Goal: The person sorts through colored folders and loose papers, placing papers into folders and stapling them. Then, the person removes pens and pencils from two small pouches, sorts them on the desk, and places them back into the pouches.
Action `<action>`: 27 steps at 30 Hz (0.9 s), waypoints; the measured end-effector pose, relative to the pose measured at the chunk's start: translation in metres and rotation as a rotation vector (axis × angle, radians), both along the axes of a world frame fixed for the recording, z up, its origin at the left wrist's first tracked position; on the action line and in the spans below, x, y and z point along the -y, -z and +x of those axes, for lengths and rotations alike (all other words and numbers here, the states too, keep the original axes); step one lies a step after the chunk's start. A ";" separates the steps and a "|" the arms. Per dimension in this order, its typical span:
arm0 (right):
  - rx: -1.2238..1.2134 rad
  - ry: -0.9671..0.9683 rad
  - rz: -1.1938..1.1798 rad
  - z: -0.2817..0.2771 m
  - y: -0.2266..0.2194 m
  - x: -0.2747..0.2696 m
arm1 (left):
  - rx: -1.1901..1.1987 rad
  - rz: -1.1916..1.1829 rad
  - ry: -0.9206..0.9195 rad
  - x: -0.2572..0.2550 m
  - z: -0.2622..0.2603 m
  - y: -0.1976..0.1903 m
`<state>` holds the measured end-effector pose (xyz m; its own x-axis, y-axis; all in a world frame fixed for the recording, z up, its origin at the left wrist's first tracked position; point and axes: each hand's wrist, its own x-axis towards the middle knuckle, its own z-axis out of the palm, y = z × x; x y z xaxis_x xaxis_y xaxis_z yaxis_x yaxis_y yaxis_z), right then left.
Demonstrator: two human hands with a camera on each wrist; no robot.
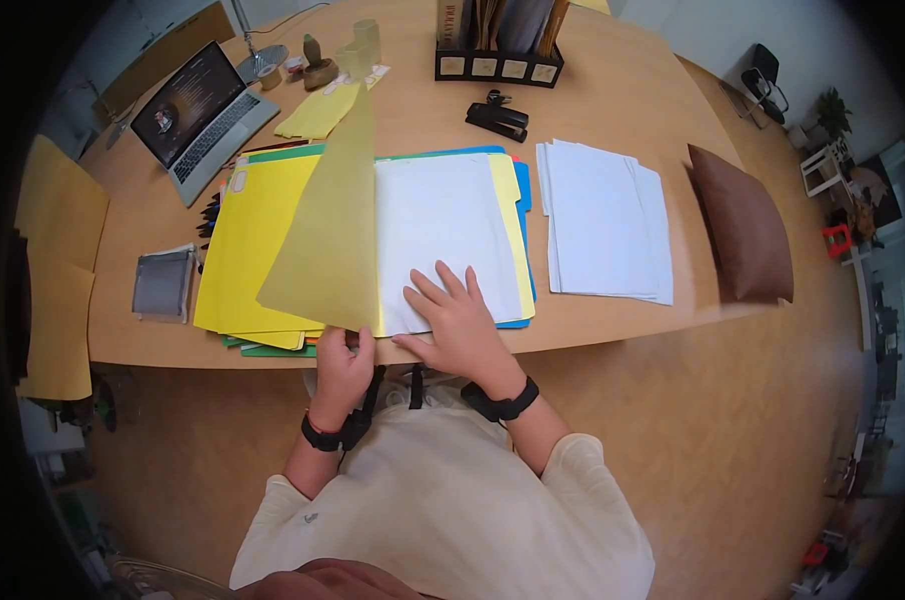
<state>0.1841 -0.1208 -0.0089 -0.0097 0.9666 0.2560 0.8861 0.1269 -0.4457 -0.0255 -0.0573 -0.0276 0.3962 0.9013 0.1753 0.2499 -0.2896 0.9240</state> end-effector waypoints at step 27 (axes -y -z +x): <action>0.061 -0.070 -0.118 0.096 -0.088 -0.106 | 0.130 -0.799 0.153 -0.029 0.020 0.005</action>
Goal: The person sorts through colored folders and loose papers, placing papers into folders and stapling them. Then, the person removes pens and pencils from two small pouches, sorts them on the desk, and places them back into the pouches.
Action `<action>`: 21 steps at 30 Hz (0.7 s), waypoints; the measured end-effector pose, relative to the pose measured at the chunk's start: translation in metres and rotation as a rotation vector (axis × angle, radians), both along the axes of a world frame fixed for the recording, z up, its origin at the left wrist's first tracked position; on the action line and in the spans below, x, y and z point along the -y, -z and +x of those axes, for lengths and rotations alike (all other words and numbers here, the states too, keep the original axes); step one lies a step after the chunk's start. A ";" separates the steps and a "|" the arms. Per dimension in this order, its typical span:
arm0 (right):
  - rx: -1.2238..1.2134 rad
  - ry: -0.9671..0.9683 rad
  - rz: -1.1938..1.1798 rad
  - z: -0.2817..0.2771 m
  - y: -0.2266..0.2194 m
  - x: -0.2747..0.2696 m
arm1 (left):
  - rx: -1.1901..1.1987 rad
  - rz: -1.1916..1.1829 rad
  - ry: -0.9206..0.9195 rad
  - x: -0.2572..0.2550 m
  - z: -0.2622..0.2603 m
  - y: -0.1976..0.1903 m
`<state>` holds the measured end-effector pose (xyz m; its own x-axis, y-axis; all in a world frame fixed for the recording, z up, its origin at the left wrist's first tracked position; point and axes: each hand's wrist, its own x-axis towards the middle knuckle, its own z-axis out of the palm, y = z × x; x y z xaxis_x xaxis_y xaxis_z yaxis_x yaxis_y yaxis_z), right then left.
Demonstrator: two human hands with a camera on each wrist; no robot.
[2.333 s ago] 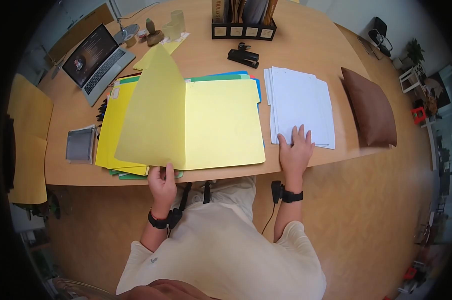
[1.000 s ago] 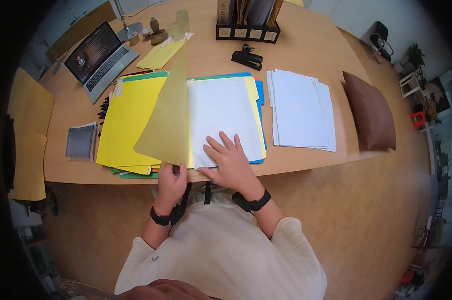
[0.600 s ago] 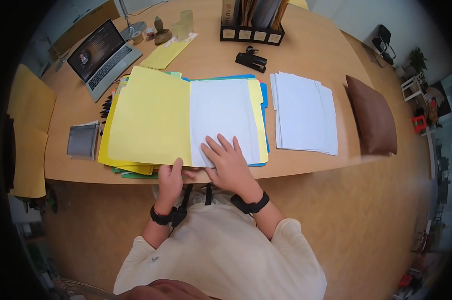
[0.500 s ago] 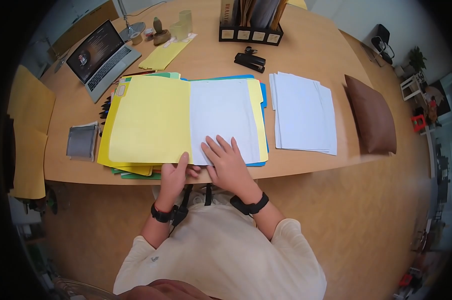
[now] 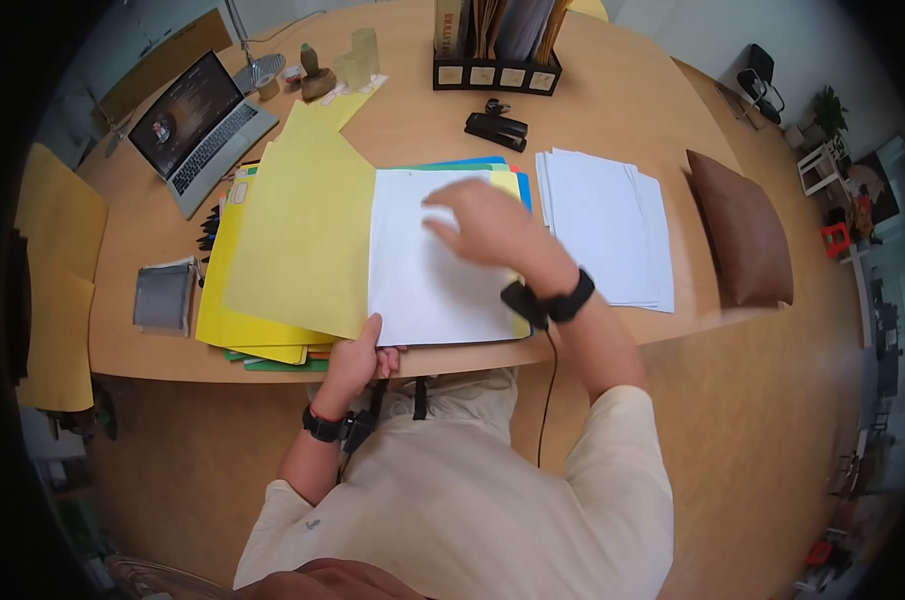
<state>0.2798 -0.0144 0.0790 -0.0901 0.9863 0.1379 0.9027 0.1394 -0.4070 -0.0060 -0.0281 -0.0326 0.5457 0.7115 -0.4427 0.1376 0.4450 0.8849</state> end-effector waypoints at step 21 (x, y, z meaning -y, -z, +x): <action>0.132 0.676 -0.093 0.112 0.062 -0.182 | 0.105 -0.007 0.009 -0.003 -0.005 0.010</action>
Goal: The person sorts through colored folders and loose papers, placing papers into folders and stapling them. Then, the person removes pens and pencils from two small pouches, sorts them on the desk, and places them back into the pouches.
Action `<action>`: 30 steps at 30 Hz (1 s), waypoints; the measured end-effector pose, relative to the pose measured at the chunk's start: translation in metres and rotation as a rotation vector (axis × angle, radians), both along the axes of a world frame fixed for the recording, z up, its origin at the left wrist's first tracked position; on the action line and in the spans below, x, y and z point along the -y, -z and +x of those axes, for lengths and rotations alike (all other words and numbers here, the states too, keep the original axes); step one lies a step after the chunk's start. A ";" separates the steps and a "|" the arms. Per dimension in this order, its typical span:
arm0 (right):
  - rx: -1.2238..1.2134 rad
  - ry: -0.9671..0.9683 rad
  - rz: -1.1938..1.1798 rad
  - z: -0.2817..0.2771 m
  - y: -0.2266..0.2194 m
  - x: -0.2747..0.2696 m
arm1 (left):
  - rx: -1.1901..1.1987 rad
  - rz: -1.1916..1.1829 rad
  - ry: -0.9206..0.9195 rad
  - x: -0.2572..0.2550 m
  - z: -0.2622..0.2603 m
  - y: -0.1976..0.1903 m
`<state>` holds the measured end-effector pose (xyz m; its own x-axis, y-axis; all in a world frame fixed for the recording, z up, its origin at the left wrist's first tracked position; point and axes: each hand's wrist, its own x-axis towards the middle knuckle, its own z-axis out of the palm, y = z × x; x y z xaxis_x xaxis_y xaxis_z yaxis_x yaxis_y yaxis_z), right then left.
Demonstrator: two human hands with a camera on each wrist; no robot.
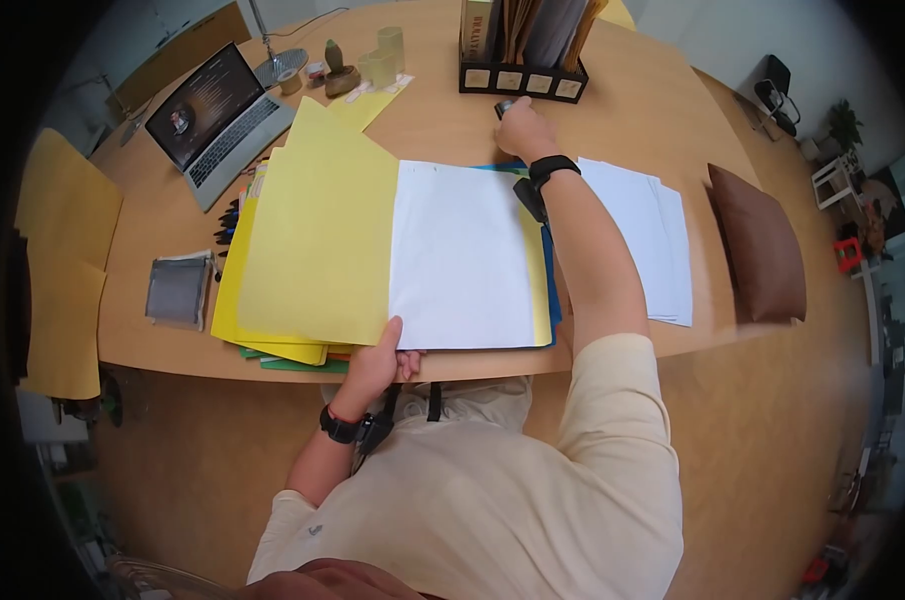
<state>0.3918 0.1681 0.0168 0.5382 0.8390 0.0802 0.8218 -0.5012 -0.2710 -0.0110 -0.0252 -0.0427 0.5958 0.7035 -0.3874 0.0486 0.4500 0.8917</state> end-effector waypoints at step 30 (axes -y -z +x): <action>-0.672 -0.001 0.512 -0.115 -0.013 -0.024 | -0.099 0.108 0.003 0.009 0.002 -0.005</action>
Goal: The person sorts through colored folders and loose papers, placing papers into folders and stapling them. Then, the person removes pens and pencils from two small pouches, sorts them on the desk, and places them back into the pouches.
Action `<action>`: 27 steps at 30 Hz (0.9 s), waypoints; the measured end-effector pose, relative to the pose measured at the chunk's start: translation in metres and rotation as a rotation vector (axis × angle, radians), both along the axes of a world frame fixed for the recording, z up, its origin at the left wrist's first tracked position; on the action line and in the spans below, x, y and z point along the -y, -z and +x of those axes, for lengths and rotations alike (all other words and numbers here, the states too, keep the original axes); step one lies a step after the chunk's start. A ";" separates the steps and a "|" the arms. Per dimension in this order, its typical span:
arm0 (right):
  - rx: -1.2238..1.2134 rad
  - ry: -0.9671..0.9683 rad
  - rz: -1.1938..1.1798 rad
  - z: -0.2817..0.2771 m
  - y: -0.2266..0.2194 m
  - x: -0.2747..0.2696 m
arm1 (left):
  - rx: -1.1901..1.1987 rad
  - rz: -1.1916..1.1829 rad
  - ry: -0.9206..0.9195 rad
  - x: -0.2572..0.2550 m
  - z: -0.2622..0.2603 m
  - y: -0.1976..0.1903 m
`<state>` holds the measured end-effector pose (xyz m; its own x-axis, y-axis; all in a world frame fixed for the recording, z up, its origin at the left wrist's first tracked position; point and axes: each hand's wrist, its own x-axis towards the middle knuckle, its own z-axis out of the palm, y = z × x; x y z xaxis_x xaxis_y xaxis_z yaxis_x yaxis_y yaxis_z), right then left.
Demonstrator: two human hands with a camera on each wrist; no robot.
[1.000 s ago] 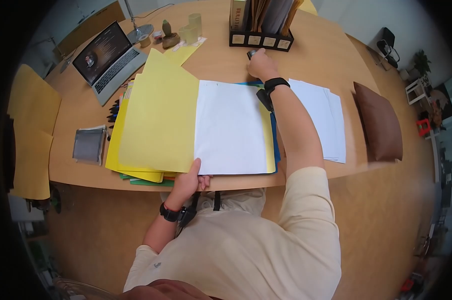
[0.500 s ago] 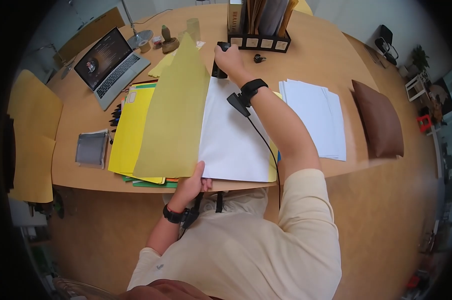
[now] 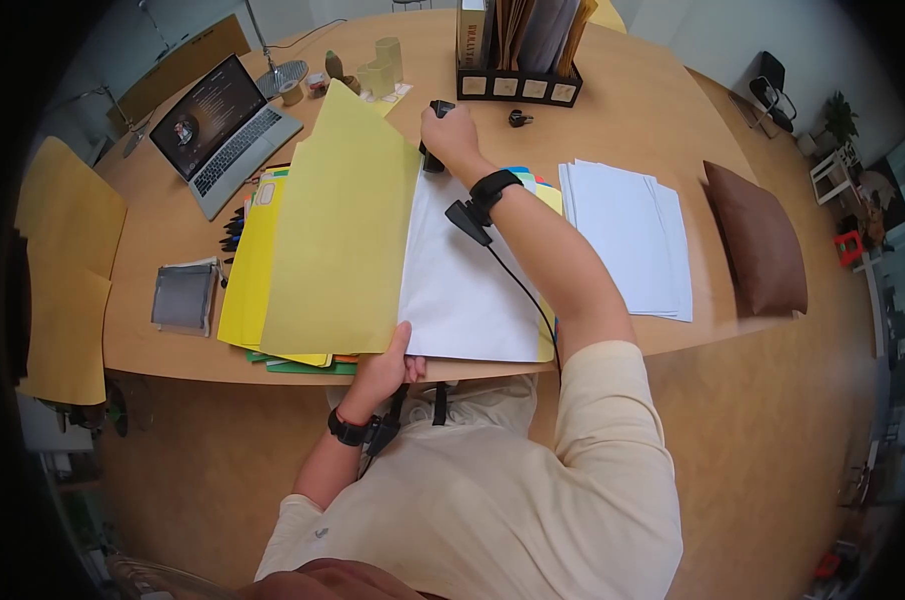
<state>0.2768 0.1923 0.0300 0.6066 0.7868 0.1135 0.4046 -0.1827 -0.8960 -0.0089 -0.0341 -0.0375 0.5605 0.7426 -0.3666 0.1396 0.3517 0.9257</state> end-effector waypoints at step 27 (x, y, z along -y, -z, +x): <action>-0.228 -0.090 -0.247 0.060 0.022 0.006 | -0.036 0.004 0.016 -0.001 0.000 -0.001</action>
